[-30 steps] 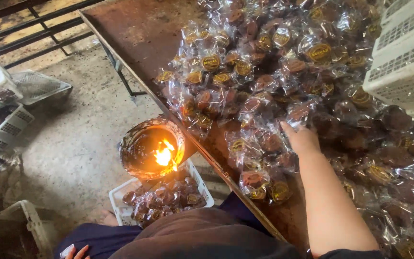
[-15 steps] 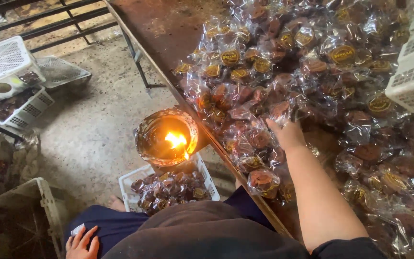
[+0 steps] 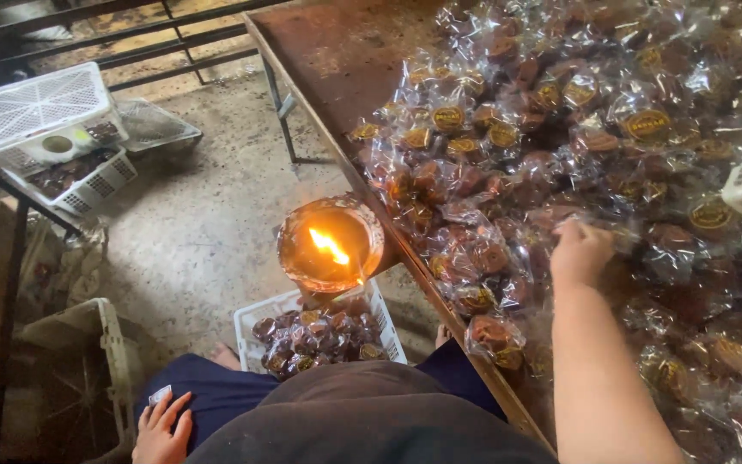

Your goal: Sealing individual plastic bags of bread by melting the edges over an open flame.

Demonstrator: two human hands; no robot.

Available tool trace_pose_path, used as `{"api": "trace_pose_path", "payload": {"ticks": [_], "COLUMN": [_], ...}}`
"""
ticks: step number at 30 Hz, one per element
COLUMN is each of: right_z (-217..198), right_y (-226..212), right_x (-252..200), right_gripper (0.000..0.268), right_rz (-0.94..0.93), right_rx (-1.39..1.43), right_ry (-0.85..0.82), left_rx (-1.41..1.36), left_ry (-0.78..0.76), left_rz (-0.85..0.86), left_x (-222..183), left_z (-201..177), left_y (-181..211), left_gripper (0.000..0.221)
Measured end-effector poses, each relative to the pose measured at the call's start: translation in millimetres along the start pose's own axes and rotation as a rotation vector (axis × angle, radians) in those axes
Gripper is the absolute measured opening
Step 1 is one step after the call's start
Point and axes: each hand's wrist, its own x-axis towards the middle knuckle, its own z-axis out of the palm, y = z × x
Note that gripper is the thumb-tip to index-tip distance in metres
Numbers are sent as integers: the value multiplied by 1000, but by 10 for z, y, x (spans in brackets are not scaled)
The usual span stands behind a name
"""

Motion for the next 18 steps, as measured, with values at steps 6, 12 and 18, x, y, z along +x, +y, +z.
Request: {"api": "trace_pose_path", "payload": {"ticks": [6, 12, 18], "right_z": [48, 391, 1306], "right_y": [-258, -1142, -193], "right_x": [-16, -1504, -1848], "right_gripper": [17, 39, 26], "right_rz": [106, -95, 142], "right_rx": [386, 251, 395], "right_ry": [-104, -919, -1399], "left_rx": [65, -381, -295], "left_ry": [134, 36, -187], "left_rz": [161, 597, 568], "left_x": [168, -621, -666], "left_z": [162, -1097, -730], "left_y": [-187, 2201, 3527], "left_gripper": [48, 75, 78]}}
